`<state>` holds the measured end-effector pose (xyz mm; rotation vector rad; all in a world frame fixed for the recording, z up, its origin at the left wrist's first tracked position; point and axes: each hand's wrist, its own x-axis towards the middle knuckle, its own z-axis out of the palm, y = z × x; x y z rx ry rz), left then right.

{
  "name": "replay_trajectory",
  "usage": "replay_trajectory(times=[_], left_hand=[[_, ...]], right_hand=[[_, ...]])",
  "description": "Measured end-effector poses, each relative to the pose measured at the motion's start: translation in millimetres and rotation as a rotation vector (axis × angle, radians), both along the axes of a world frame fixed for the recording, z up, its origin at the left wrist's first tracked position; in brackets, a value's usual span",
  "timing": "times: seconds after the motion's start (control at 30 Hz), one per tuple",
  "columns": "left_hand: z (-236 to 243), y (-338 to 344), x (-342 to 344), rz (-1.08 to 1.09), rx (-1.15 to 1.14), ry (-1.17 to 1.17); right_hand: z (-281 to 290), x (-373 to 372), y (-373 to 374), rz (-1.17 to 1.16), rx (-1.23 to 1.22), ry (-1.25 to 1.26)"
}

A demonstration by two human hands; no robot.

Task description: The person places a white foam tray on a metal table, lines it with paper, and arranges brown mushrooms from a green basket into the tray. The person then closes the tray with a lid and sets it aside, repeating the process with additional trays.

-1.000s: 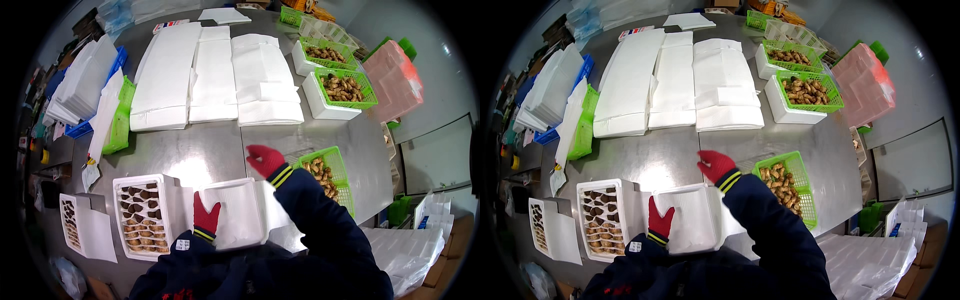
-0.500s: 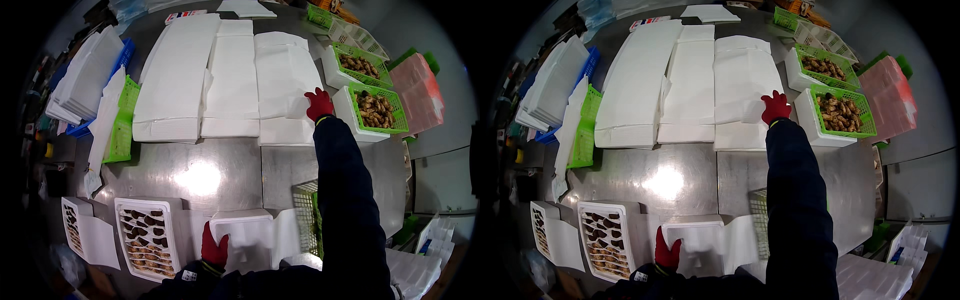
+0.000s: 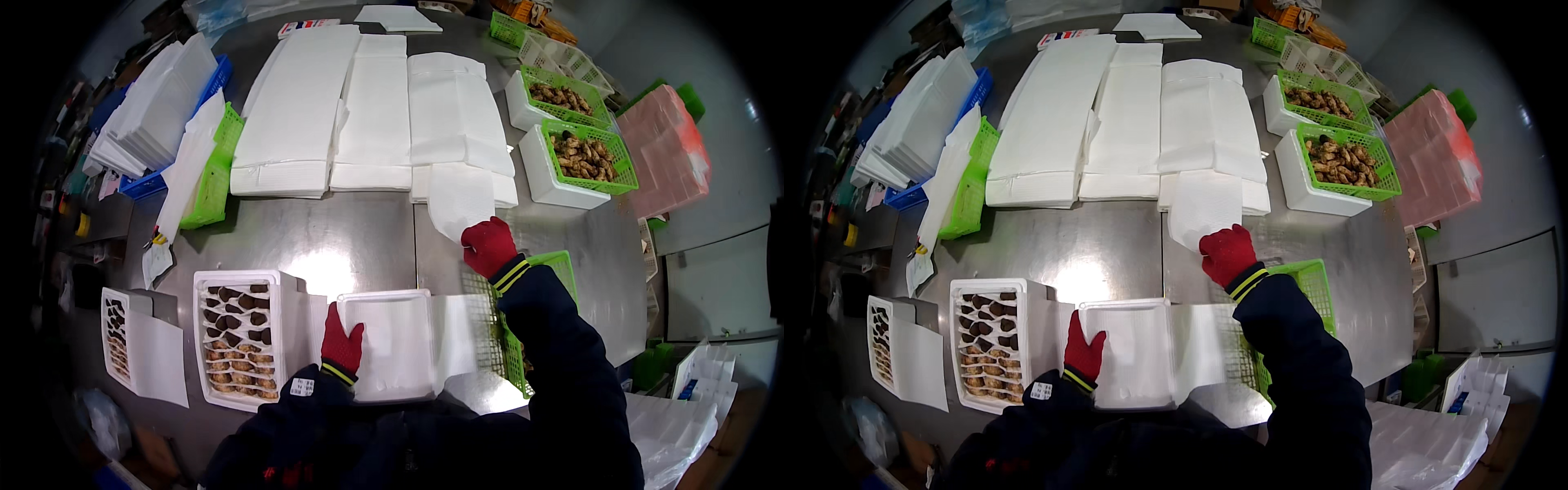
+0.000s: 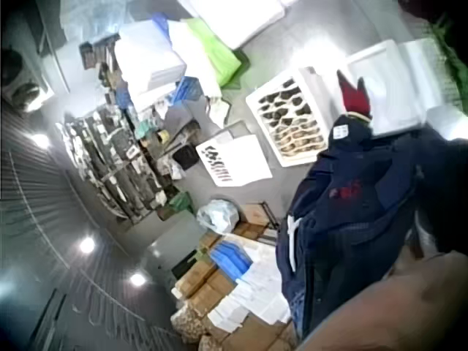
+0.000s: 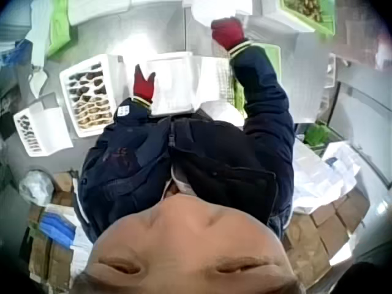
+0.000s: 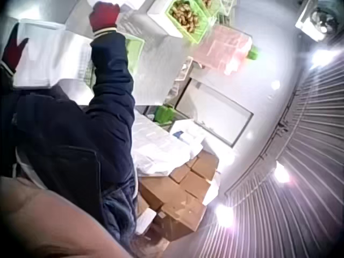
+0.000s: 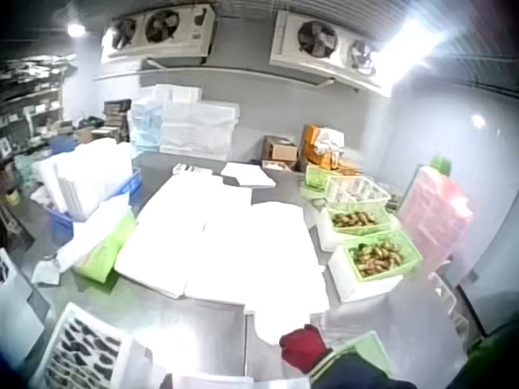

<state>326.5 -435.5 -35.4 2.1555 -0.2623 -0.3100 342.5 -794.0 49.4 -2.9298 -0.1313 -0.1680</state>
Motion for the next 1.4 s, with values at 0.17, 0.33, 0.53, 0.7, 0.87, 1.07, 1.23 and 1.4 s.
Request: replay_trajectory(times=[0.17,0.33,0.53,0.7,0.87,1.07,1.23,1.4], left_hand=[[66,-5,15,-0.100,-0.222,-0.305],[172,-18,36,-0.572,-0.415,-0.340],[171,-10,13,-0.164,-0.716,0.115],[168,-12,2,-0.014,-0.714,0.123],[190,-2,-8,-0.103,-0.725,0.123],[199,25,-6,-0.423,-0.899,0.188],[180,-4,55,-0.467,-0.363,-0.044],[213,-46,96,-0.270,-0.436,-0.736]], right_hand=[[94,-37,93,0.256,0.420,0.068],[144,-63,120,0.370,0.694,0.447],[144,-94,112,0.069,1.568,0.355],[116,-122,127,-0.099,1.497,0.081],[119,-131,139,-0.263,1.252,-0.101],[127,-145,135,-0.040,1.537,-0.112],[113,-94,101,-0.058,1.132,0.177],[149,-28,97,-0.004,0.603,-0.696]])
